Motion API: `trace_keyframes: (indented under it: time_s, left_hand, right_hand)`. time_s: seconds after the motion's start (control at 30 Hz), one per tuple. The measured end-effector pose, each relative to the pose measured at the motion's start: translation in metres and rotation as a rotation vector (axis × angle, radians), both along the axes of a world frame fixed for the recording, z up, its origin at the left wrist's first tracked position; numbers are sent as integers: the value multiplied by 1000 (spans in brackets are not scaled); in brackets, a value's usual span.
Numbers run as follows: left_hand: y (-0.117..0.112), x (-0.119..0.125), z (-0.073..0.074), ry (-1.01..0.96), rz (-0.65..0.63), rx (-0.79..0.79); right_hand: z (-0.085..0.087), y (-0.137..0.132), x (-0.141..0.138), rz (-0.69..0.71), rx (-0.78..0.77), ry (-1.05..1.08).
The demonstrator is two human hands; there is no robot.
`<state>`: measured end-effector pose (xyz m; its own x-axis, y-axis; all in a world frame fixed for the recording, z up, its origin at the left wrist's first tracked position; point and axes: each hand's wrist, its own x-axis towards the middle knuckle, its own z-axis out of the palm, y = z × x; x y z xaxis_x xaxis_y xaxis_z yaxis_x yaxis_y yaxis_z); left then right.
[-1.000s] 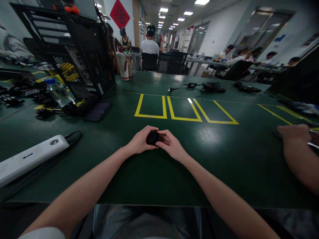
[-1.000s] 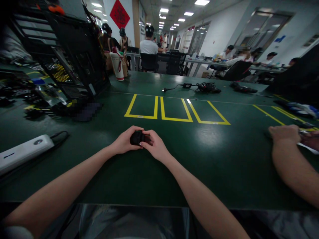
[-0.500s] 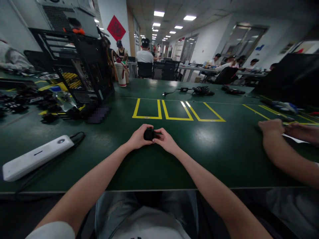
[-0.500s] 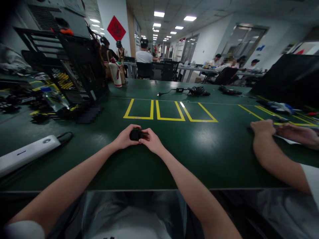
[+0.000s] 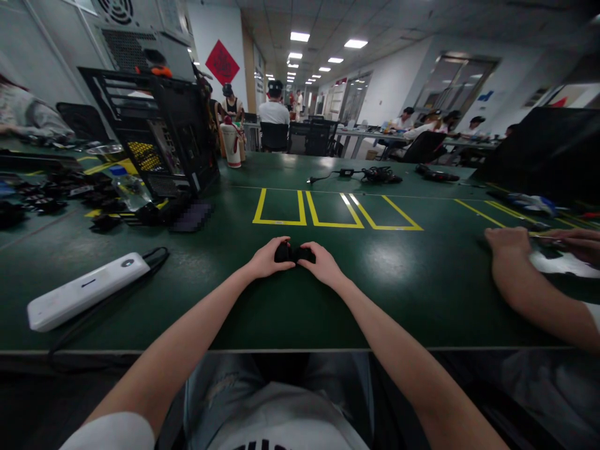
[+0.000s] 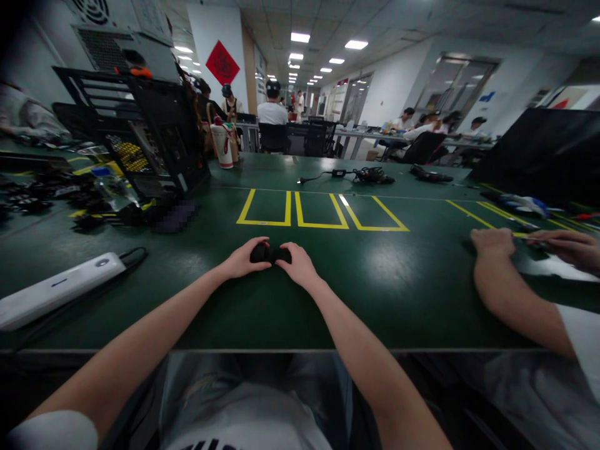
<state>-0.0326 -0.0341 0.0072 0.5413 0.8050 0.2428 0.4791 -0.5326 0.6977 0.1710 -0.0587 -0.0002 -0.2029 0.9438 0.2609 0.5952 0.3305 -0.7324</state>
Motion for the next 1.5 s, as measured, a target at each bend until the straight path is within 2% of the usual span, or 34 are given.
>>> trace_keyframes:
  time_s: [0.17, 0.33, 0.43, 0.53, 0.6, 0.67, 0.73, 0.83, 0.9, 1.03, 1.17, 1.3, 1.4, 1.5]
  left_hand:
    - [3, 3, -3, 75, 55, 35]
    - [31, 21, -6, 96, 164, 46]
    - [48, 35, -5, 102, 222, 38]
    - [48, 41, -1, 111, 221, 21]
    - [34, 38, 2, 119, 180, 12]
    - [8, 27, 5, 129, 116, 7]
    - [-26, 12, 7, 139, 39, -6]
    - [-84, -15, 10, 125, -74, -4]
    - [-119, -30, 11, 134, -69, -11]
    - [-165, -48, 11, 142, -9, 38]
    - [-180, -56, 6, 200, 32, 131]
    - [-179, -71, 6, 171, 113, 150]
    - [-172, -100, 13, 181, 220, 154]
    - [-159, -147, 15, 251, 387, 179]
  right_hand:
    - [-6, 4, -4, -46, 47, -89]
    - [-10, 17, 0, -141, 59, -138]
    - [-9, 24, 2, -186, 55, -169]
    - [-2, 22, 3, -188, 49, -207]
    - [4, 11, 2, -164, 41, -231]
    - [10, -9, -1, -120, 29, -251]
    - [17, -39, -7, -53, 14, -258]
    - [23, -93, -21, 125, -4, -196]
    - [24, -125, -34, 198, -31, -86]
    - [18, -160, -64, 170, -147, 226]
    - [8, -166, -94, 106, -236, 509]
    - [5, -165, -111, 132, -191, 588]
    - [8, -160, -95, 126, -95, 494]
    - [8, -149, -47, -64, 35, 389]
